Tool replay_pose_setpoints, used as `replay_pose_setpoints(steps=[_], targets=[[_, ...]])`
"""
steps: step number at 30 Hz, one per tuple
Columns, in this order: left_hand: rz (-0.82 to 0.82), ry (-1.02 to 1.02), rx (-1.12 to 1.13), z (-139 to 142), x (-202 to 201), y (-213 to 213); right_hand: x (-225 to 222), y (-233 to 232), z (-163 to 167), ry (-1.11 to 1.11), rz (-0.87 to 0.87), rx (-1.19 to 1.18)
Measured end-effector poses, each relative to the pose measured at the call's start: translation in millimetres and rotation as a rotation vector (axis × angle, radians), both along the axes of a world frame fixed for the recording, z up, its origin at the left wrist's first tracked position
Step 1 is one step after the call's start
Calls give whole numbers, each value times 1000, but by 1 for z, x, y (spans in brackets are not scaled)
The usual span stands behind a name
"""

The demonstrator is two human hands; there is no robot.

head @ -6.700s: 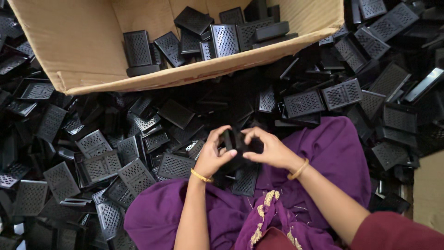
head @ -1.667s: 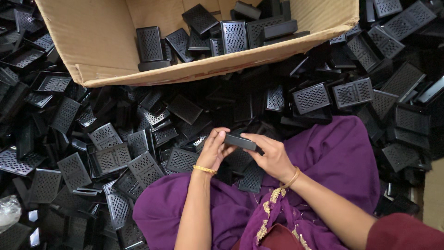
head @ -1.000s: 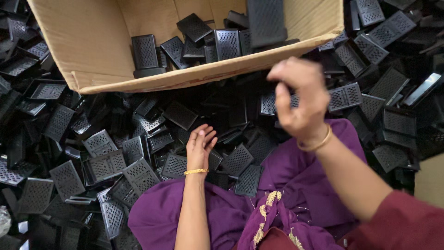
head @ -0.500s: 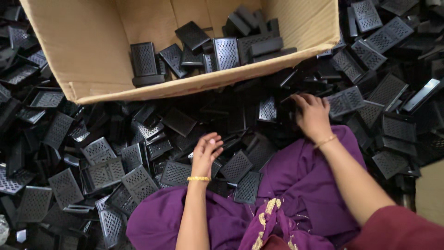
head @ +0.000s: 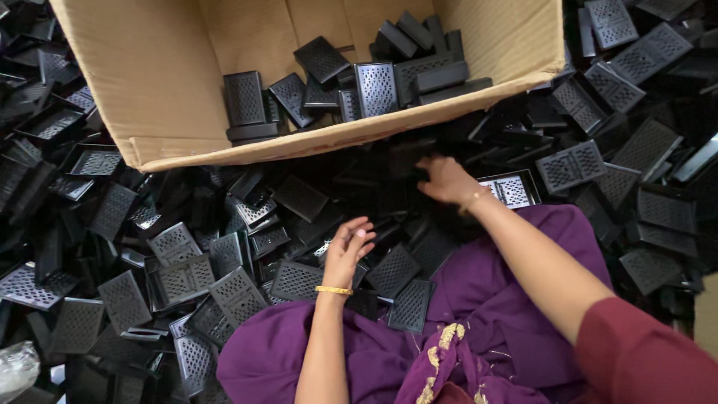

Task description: The person sits on the floor and repeatedly picks up small black plastic graters from a large pile, inspects them, and places them into a cardboard box. The person then transfers the sorted graters from one box to another, arranging them in rows. Finally, the person picks up a small cup containing a brown powder and holds it.

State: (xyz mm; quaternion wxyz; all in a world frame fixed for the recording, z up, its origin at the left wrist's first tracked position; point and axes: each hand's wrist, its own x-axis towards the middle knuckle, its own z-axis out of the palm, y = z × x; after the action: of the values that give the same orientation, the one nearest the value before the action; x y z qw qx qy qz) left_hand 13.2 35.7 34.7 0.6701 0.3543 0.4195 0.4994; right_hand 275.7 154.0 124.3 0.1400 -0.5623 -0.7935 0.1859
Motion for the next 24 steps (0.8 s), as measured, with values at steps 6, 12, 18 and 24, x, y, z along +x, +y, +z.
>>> replay_pose_setpoints(steps=[6,12,18,24], targets=[[-2,26,128,21,13,-3,-13,-77,9,778,-102,-488],[49,196,398,12,8,-5,-36,-128,11,1288,-193,-942],[-76,-203,123,8,3,-6,-21,-114,22,1501,-336,-624],[-259,-474,-62,19,8,-18,-38,-120,-15,632,-253,-13]])
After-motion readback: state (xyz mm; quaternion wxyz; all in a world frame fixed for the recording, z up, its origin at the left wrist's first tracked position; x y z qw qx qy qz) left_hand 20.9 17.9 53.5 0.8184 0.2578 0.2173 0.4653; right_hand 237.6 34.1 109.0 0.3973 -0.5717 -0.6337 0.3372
